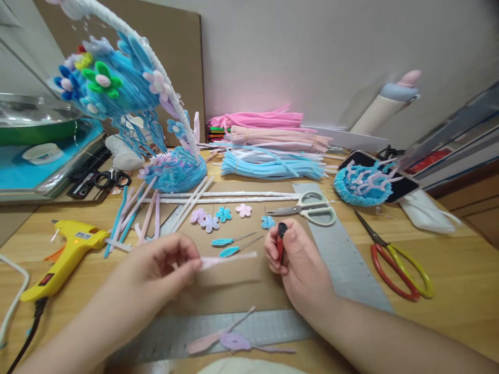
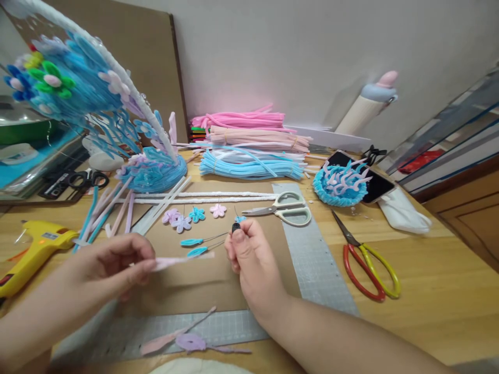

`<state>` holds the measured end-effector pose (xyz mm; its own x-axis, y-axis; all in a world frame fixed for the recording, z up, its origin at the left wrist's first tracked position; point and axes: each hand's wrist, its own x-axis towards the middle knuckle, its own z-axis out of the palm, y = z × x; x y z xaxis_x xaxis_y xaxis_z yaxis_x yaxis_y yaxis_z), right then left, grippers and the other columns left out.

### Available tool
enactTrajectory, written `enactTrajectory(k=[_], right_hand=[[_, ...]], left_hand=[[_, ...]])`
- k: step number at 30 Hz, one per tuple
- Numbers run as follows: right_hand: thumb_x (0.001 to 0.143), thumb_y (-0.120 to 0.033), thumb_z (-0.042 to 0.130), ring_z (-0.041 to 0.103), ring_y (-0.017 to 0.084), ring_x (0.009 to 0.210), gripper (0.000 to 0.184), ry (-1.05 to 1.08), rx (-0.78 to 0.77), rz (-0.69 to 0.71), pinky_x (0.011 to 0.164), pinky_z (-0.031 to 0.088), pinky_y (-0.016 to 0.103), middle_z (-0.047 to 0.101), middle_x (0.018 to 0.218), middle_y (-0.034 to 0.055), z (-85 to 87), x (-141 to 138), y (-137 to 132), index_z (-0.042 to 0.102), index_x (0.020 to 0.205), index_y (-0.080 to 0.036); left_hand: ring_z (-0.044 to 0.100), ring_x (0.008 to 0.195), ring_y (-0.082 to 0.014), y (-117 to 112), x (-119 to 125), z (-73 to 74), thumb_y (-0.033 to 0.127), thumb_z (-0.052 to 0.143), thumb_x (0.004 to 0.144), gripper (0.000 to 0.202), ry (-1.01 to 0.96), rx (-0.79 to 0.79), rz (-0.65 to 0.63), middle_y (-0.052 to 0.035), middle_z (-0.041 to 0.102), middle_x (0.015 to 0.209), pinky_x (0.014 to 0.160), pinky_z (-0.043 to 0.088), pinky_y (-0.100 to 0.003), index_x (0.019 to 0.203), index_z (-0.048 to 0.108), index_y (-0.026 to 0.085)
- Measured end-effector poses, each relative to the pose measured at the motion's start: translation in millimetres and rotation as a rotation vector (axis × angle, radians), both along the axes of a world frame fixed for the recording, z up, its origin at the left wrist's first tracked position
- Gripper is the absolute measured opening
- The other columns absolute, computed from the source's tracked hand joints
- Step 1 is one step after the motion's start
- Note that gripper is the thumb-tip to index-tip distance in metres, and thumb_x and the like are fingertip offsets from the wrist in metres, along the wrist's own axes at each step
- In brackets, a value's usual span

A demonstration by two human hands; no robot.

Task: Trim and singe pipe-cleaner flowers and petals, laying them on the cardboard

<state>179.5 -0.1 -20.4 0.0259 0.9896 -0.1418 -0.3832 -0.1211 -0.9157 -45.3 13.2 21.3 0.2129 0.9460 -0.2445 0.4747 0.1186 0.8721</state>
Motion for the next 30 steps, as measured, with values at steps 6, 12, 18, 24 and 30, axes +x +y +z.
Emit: enactTrajectory(k=[6, 12, 18, 24, 30], right_hand=[[0.077, -0.063, 0.07, 0.031, 0.008, 0.049, 0.044, -0.11, 0.014, 0.034, 0.044, 0.022, 0.022, 0.046, 0.06, -0.0077, -1.8, -3, 2, 0.049, 0.079, -0.024], [0.068, -0.052, 0.081, 0.041, 0.01, 0.057, 0.039, -0.214, 0.033, 0.042, 0.053, 0.034, 0.025, 0.05, 0.063, -0.0058, 6.8, -4, 1, 0.055, 0.072, -0.023], [0.076, -0.051, 0.075, 0.034, 0.009, 0.053, 0.035, -0.246, 0.049, 0.055, 0.051, 0.032, 0.024, 0.046, 0.062, -0.0076, 6.7, -3, -1, 0.051, 0.076, -0.024], [0.083, -0.055, 0.066, 0.028, 0.009, 0.05, 0.034, -0.249, 0.081, 0.059, 0.045, 0.025, 0.023, 0.04, 0.059, -0.0092, 3.0, -2, -2, 0.05, 0.083, -0.025], [0.081, -0.037, 0.067, 0.036, 0.01, 0.051, 0.021, -0.297, 0.132, 0.022, 0.048, 0.031, 0.023, 0.047, 0.061, -0.0076, 7.5, -3, -2, 0.051, 0.078, -0.025]], left_hand=[[0.061, 0.053, -0.0095, 6, 1, -11.5, 0.031, 0.083, 0.067, 0.019, -0.36, 0.051, 0.371, 0.0037, 0.066, 0.058, 0.053, 0.049, -0.015, 0.072, 0.069, 0.02], [0.071, 0.064, -0.0136, 0, 15, -18.5, 0.026, 0.09, 0.058, 0.026, -0.493, 0.03, 0.466, -0.0007, 0.074, 0.067, 0.064, 0.057, -0.019, 0.074, 0.072, 0.018], [0.068, 0.066, -0.0111, -4, 13, -18.8, 0.026, 0.089, 0.062, 0.02, -0.45, 0.147, 0.528, 0.0029, 0.074, 0.069, 0.064, 0.053, -0.015, 0.075, 0.074, 0.021], [0.065, 0.069, -0.0101, -8, 11, -21.6, 0.028, 0.087, 0.064, 0.017, -0.442, 0.215, 0.587, 0.0058, 0.073, 0.073, 0.064, 0.05, -0.014, 0.074, 0.074, 0.024], [0.066, 0.068, -0.0095, -11, 11, -20.3, 0.032, 0.089, 0.064, 0.02, -0.433, 0.207, 0.582, 0.0058, 0.074, 0.072, 0.063, 0.05, -0.012, 0.076, 0.074, 0.025]])
